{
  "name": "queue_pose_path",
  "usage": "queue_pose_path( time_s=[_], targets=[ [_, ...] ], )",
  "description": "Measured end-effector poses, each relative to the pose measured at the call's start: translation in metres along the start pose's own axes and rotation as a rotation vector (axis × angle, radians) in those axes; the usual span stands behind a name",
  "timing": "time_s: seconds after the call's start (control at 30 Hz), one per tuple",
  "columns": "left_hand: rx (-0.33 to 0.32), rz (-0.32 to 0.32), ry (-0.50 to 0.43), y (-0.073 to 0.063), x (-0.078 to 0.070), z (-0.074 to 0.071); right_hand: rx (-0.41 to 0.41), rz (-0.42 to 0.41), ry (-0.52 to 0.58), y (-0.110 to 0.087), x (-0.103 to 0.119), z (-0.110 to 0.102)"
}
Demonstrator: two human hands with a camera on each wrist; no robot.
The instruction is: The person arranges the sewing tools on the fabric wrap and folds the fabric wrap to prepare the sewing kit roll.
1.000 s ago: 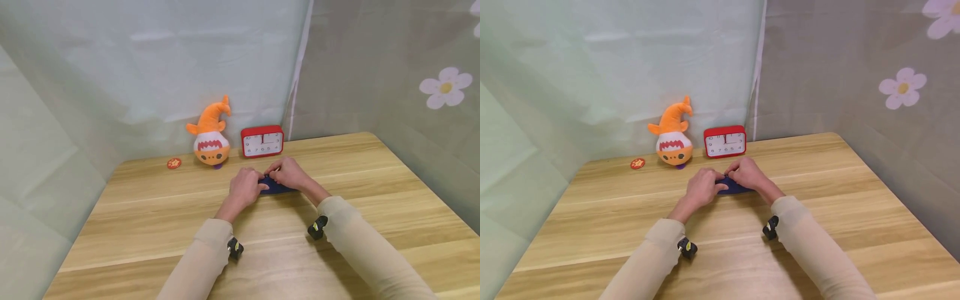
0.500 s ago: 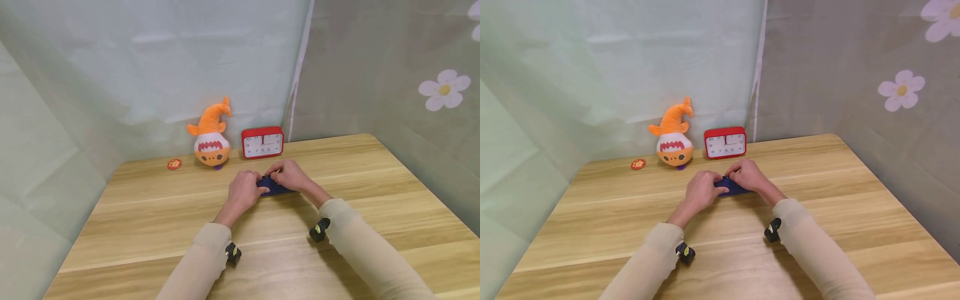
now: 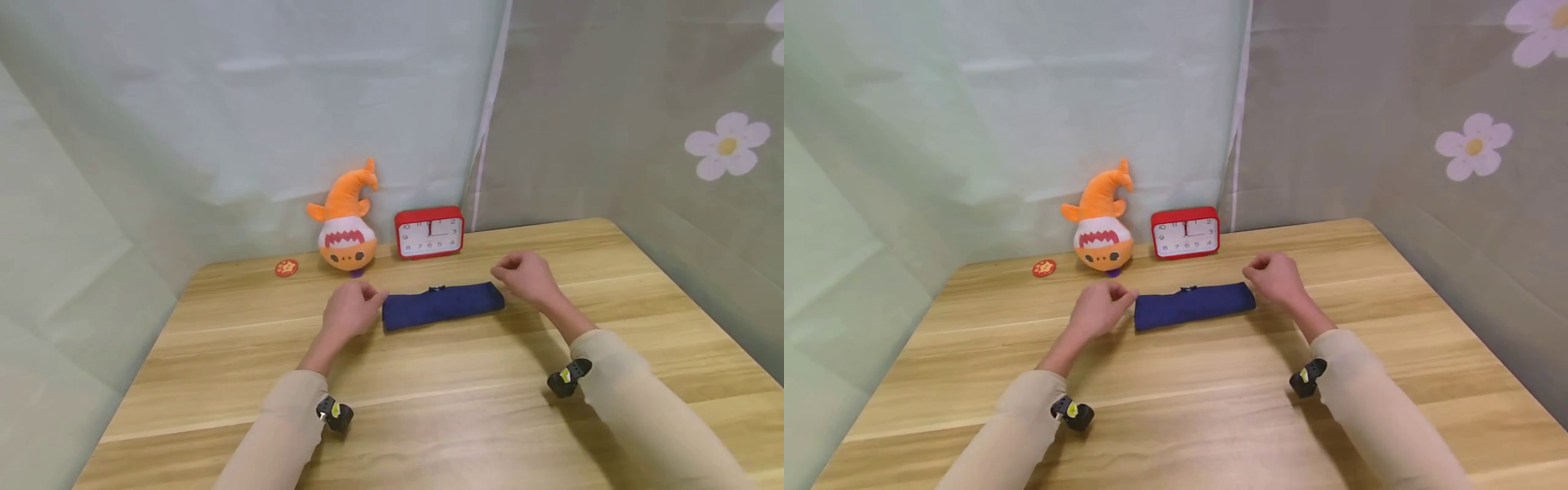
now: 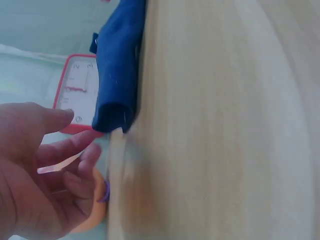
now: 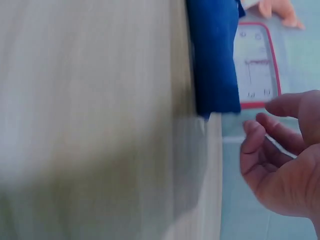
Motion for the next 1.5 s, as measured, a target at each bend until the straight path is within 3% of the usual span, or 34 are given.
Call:
queue_pose_path(
  time_s=[0.13,0.23,0.3,0.4,0.77,0.97,1.23,1.5],
  targets=[
    [0.115,-0.065,-0.075,0.002,0.012,0.003,0.132,0.097,0.032,-0.002,-0.014,0.001],
    [0.125,-0.047,-0.093,0.003,0.013,0.009,0.242,0.143,0.078,-0.001,-0.021,0.008],
    [0.107,-0.018,-0.088,0.003,0.011,0.012,0.266,0.151,0.092,-0.001,-0.023,0.012],
    [0.092,0.002,-0.096,0.002,0.009,0.015,0.263,0.148,0.119,-0.001,-0.026,0.013],
    [0.049,-0.043,-0.262,0.0,0.016,0.011,0.268,0.137,0.208,-0.007,-0.026,0.008],
    [0.139,-0.121,-0.309,-0.001,0.021,0.007,0.3,0.168,0.3,-0.008,-0.03,0.006],
    [0.177,-0.097,-0.33,-0.004,0.018,0.006,0.321,0.173,0.302,-0.009,-0.031,0.008],
    [0.247,-0.171,-0.345,-0.006,0.019,0.008,0.325,0.199,0.331,-0.01,-0.03,0.005]
  ],
)
Point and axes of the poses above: each hand's wrist, its own y-axis towards the middle knuckle, its own z-axis out of the palm, x = y × z, the point moved 3 cm from there along y, towards the middle knuckle
